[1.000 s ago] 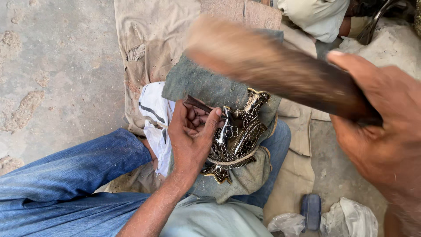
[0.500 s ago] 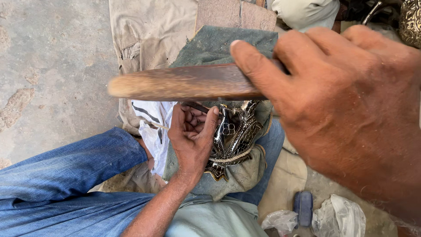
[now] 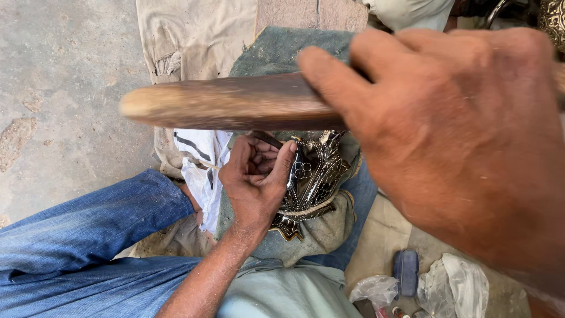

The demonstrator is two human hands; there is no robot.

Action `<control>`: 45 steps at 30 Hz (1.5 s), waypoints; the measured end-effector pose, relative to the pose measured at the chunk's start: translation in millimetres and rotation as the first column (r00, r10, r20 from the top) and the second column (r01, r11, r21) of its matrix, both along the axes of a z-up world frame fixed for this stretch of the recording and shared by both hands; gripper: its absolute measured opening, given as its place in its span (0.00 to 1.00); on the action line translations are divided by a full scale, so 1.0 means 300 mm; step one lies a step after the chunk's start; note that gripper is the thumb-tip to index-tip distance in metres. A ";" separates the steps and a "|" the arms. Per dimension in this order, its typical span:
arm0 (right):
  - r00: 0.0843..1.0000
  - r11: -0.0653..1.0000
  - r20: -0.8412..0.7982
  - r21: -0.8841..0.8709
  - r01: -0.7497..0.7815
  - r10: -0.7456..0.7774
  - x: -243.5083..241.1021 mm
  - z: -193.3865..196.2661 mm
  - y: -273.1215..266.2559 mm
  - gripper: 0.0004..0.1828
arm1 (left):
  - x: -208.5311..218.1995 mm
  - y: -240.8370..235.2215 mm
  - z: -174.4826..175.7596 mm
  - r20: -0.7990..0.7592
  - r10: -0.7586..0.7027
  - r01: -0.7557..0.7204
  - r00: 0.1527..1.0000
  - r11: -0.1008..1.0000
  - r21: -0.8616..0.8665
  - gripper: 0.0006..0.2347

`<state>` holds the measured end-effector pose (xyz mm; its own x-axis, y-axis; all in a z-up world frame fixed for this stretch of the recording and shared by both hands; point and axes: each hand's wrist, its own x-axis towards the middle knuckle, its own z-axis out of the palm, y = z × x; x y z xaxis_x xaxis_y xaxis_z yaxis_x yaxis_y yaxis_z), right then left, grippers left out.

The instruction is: The person sits on the ground and uses a hammer and chisel to emboss a decorative pattern on a metal piece. They repeatedly reposition the chisel and strike it with the hammer to shape the metal surface.

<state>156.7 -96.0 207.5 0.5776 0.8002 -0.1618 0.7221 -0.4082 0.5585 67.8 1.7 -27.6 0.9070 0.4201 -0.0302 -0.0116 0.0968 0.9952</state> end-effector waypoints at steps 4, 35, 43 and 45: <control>0.997 0.998 0.044 -0.010 0.057 -0.056 -0.006 -0.012 -0.034 0.20 | 0.009 0.011 0.006 -0.035 -0.045 0.044 0.998 0.999 -0.027 0.10; 0.724 0.301 -0.690 0.688 0.661 -0.012 0.000 -0.136 -0.395 0.14 | 0.055 0.042 0.121 -0.048 -0.351 0.344 0.935 0.866 0.363 0.21; 0.848 0.645 -0.506 0.598 0.476 -0.158 -0.008 -0.138 -0.390 0.36 | 0.055 0.027 0.081 -0.056 -0.309 0.309 0.949 0.884 0.350 0.20; 0.882 0.663 -0.455 0.623 0.416 -0.126 -0.011 -0.144 -0.397 0.35 | 0.056 0.024 0.086 -0.072 -0.304 0.309 0.950 0.881 0.360 0.20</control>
